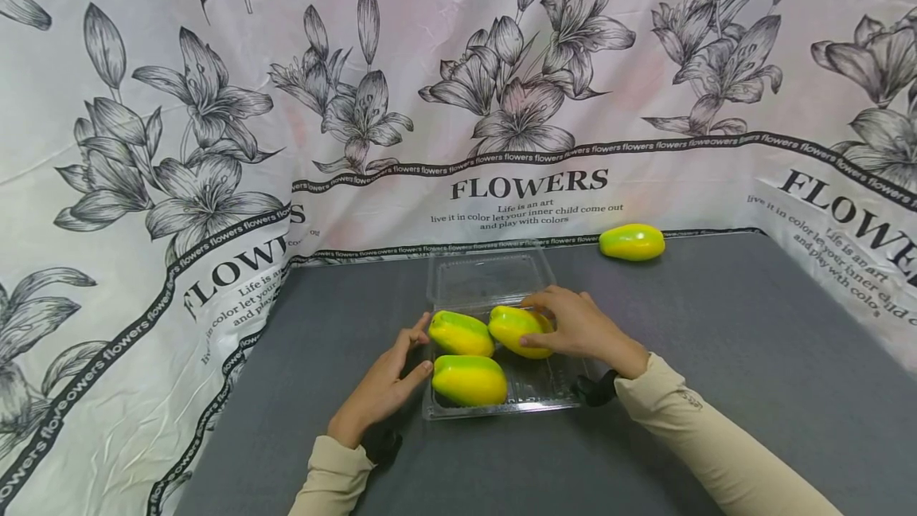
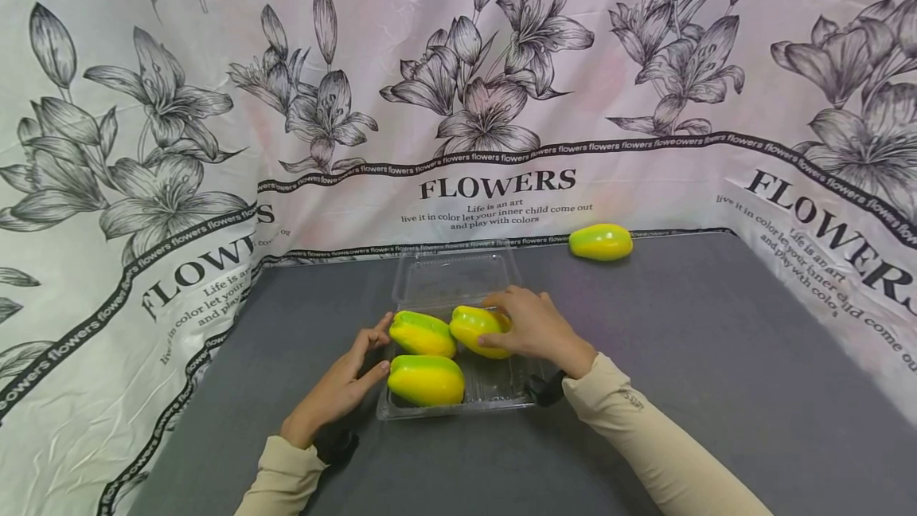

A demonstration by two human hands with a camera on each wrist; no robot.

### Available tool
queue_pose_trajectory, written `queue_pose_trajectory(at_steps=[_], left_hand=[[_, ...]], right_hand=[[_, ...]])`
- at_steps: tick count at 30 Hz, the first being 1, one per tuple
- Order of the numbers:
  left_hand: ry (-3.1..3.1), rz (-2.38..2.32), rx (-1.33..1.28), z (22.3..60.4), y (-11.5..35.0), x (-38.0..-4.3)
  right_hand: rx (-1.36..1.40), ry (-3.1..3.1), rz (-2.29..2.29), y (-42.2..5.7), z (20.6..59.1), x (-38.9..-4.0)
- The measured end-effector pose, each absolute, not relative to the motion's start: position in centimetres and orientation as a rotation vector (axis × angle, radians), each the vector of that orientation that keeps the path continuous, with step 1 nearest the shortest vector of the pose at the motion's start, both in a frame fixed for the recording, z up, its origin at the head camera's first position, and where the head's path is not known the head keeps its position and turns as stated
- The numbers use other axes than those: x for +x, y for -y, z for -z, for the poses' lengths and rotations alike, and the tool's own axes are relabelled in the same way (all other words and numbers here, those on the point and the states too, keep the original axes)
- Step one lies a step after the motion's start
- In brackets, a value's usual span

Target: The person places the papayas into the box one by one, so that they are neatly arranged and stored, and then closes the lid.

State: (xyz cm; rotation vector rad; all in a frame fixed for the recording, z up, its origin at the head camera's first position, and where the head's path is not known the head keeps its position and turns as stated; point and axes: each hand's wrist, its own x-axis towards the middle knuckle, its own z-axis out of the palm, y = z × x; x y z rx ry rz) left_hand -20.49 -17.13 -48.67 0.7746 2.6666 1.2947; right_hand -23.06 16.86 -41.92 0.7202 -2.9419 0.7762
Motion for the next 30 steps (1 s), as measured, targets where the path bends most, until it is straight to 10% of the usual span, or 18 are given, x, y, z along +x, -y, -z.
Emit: queue_pose_trajectory(at_steps=[30], left_hand=[[-2.671, -1.302, 0.772, 48.6, 17.1, -20.4]], right_hand=[[0.647, 2.769, -0.848, -24.5, 43.1, -23.4]])
